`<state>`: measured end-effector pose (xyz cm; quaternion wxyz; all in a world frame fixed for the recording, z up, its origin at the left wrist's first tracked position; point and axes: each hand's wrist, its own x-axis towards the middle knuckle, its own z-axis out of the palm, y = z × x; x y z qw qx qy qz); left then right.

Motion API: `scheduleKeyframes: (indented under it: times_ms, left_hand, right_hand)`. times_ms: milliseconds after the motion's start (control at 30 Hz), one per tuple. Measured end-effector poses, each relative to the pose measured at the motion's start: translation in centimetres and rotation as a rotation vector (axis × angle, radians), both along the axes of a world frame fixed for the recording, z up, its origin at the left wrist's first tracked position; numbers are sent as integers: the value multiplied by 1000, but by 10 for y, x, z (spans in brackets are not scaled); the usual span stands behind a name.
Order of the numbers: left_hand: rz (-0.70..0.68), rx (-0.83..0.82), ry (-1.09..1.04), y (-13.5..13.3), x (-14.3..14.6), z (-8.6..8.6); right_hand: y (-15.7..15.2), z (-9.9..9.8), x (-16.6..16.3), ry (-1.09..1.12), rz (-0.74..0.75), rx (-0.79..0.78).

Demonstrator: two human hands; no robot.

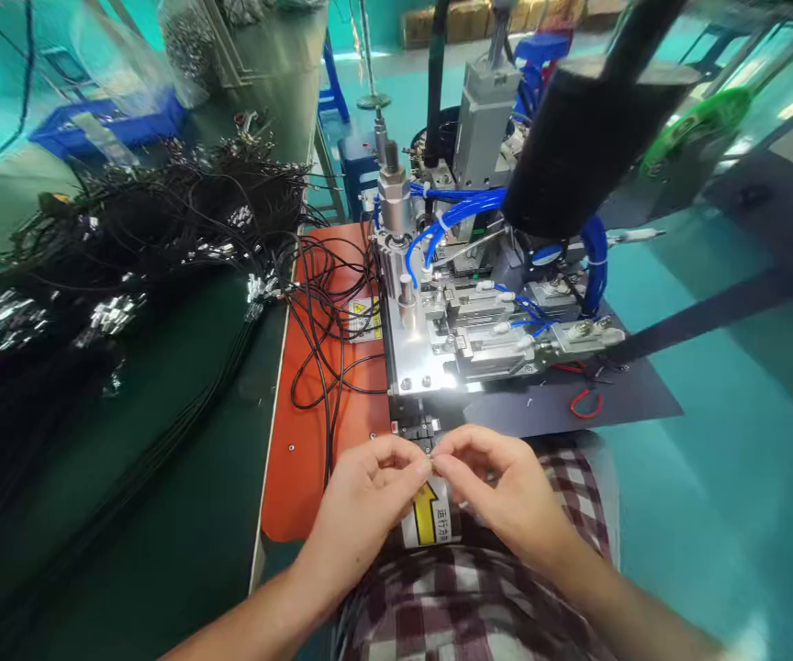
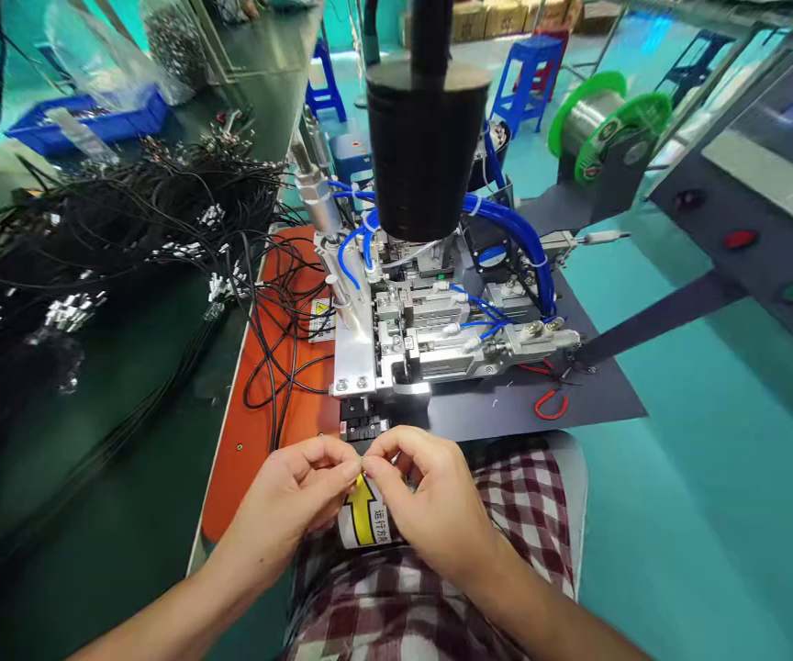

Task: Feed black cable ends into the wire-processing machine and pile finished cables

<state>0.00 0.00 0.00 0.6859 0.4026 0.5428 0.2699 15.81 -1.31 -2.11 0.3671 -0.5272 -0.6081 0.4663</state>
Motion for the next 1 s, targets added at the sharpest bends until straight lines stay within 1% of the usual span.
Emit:
scheduleKeyframes:
  times_ms: [100, 200, 267, 333, 567, 633, 667, 733, 933, 1000]
  left_hand:
    - [10, -22, -14, -1, -1, 7]
    - [26, -48, -56, 0, -1, 10]
    - [32, -60, -84, 1, -1, 10]
    - [32, -65, -99, 2, -2, 10]
    - [24, -85, -128, 2, -6, 9]
    - [28, -85, -141, 2, -6, 9]
    - [29, -85, -145, 1, -6, 9]
    - [27, -82, -153, 1, -7, 8]
    - [9, -83, -147, 2, -9, 6]
    - [-5, -89, -148, 2, -9, 5]
  right_hand:
    - [0, 7, 4, -153, 54, 173]
    - [1, 10, 8, -276, 120, 334]
    - [2, 10, 9, -291, 151, 366]
    - [4, 10, 9, -224, 165, 306]
    - [8, 8, 6, 124, 184, -100]
    - [8, 6, 6, 182, 181, -181]
    - [8, 5, 7, 187, 175, -196]
    - [8, 5, 7, 158, 163, -168]
    - [7, 13, 4, 39, 163, 59]
    - [8, 13, 3, 64, 166, 57]
